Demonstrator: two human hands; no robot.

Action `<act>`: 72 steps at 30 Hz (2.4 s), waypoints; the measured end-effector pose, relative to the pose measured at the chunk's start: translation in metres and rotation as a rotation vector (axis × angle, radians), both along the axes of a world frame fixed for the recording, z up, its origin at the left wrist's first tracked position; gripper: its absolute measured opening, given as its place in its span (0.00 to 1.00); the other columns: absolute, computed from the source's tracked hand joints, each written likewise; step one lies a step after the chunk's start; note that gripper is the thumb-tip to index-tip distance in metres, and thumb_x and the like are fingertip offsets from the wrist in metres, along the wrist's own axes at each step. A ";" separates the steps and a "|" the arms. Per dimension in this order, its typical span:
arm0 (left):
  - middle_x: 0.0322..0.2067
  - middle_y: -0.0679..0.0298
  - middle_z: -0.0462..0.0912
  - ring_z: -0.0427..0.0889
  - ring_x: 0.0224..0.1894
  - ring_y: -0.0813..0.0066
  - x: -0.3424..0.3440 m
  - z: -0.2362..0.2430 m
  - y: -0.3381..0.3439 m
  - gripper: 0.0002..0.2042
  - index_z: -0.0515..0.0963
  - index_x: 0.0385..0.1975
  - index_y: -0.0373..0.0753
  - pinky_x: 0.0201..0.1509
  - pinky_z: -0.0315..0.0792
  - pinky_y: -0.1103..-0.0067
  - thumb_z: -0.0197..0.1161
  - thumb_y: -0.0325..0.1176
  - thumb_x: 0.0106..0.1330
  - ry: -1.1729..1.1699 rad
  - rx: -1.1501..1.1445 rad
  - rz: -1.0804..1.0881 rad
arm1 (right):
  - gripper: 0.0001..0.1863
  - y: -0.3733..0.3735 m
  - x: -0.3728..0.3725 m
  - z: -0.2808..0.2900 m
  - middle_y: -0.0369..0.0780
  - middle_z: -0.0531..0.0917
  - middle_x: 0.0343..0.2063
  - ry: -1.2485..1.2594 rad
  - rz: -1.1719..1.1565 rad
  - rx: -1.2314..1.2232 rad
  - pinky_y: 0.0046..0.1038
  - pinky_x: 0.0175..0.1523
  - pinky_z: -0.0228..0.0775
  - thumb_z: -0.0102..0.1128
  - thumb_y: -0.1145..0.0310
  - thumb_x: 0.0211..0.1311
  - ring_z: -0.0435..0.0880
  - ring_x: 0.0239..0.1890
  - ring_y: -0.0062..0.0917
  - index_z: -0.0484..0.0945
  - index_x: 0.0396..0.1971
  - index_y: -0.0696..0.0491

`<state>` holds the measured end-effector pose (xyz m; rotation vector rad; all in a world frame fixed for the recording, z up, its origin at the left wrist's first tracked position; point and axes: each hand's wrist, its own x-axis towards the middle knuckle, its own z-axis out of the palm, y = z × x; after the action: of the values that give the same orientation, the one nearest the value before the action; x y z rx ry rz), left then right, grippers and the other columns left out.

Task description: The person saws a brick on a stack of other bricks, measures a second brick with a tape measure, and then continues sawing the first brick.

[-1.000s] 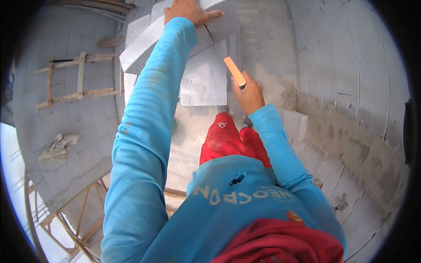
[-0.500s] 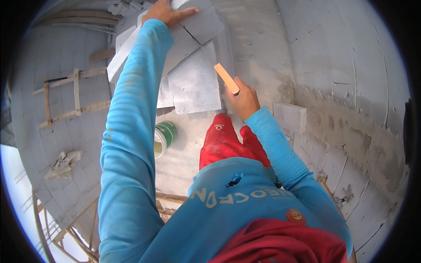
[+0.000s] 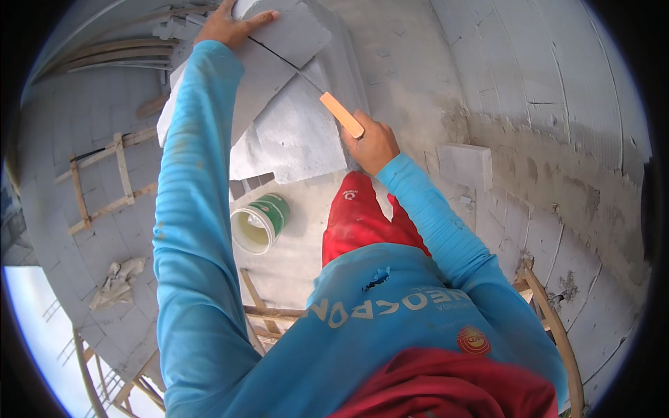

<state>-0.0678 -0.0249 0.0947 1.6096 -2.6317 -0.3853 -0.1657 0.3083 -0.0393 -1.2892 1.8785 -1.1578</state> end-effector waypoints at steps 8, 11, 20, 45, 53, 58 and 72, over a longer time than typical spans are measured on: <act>0.72 0.44 0.67 0.65 0.75 0.50 0.013 -0.005 -0.013 0.58 0.60 0.74 0.30 0.78 0.61 0.66 0.74 0.68 0.53 -0.039 -0.010 0.005 | 0.11 0.128 -0.008 0.018 0.51 0.86 0.28 -0.087 0.004 0.106 0.47 0.36 0.78 0.67 0.67 0.65 0.86 0.32 0.52 0.75 0.40 0.55; 0.71 0.44 0.69 0.67 0.74 0.50 0.000 -0.005 -0.010 0.57 0.61 0.74 0.31 0.77 0.62 0.66 0.74 0.69 0.53 -0.045 0.011 -0.009 | 0.10 0.138 -0.012 0.014 0.50 0.86 0.27 -0.085 -0.010 0.112 0.47 0.36 0.77 0.67 0.67 0.65 0.86 0.32 0.52 0.75 0.38 0.54; 0.67 0.45 0.75 0.74 0.69 0.51 -0.019 0.010 0.032 0.54 0.65 0.72 0.35 0.72 0.67 0.63 0.72 0.70 0.53 -0.185 -0.075 0.026 | 0.11 0.018 -0.011 0.001 0.52 0.80 0.23 -0.118 0.029 0.092 0.49 0.35 0.71 0.65 0.66 0.68 0.80 0.29 0.56 0.72 0.35 0.55; 0.64 0.50 0.76 0.74 0.67 0.50 -0.019 0.005 0.109 0.50 0.67 0.71 0.43 0.69 0.67 0.53 0.74 0.67 0.53 -0.152 -0.256 0.068 | 0.10 0.140 -0.022 0.023 0.50 0.81 0.22 -0.121 0.006 0.093 0.49 0.34 0.73 0.64 0.70 0.65 0.80 0.29 0.57 0.71 0.34 0.56; 0.65 0.49 0.75 0.73 0.68 0.50 -0.018 0.001 0.111 0.50 0.67 0.72 0.44 0.71 0.66 0.56 0.72 0.70 0.53 -0.117 -0.237 0.063 | 0.09 0.120 -0.023 0.017 0.51 0.81 0.24 -0.080 0.038 0.177 0.51 0.35 0.73 0.64 0.70 0.64 0.80 0.30 0.57 0.72 0.34 0.55; 0.60 0.57 0.83 0.81 0.63 0.57 -0.010 -0.021 0.095 0.53 0.71 0.70 0.48 0.67 0.71 0.55 0.64 0.82 0.49 -0.178 -0.422 0.083 | 0.09 0.187 -0.025 0.026 0.52 0.82 0.25 -0.133 0.001 0.210 0.50 0.35 0.74 0.65 0.69 0.63 0.82 0.32 0.57 0.73 0.35 0.55; 0.64 0.52 0.80 0.79 0.66 0.50 -0.025 -0.012 0.093 0.55 0.72 0.69 0.40 0.73 0.66 0.52 0.63 0.81 0.52 -0.059 -0.288 0.255 | 0.07 0.229 -0.052 0.032 0.51 0.82 0.23 -0.059 -0.062 0.150 0.44 0.31 0.75 0.65 0.72 0.61 0.83 0.26 0.51 0.76 0.31 0.58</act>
<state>-0.0933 0.0680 0.0832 1.8424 -2.3410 0.0497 -0.2172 0.5372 -0.0069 -1.1106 1.9339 -1.0521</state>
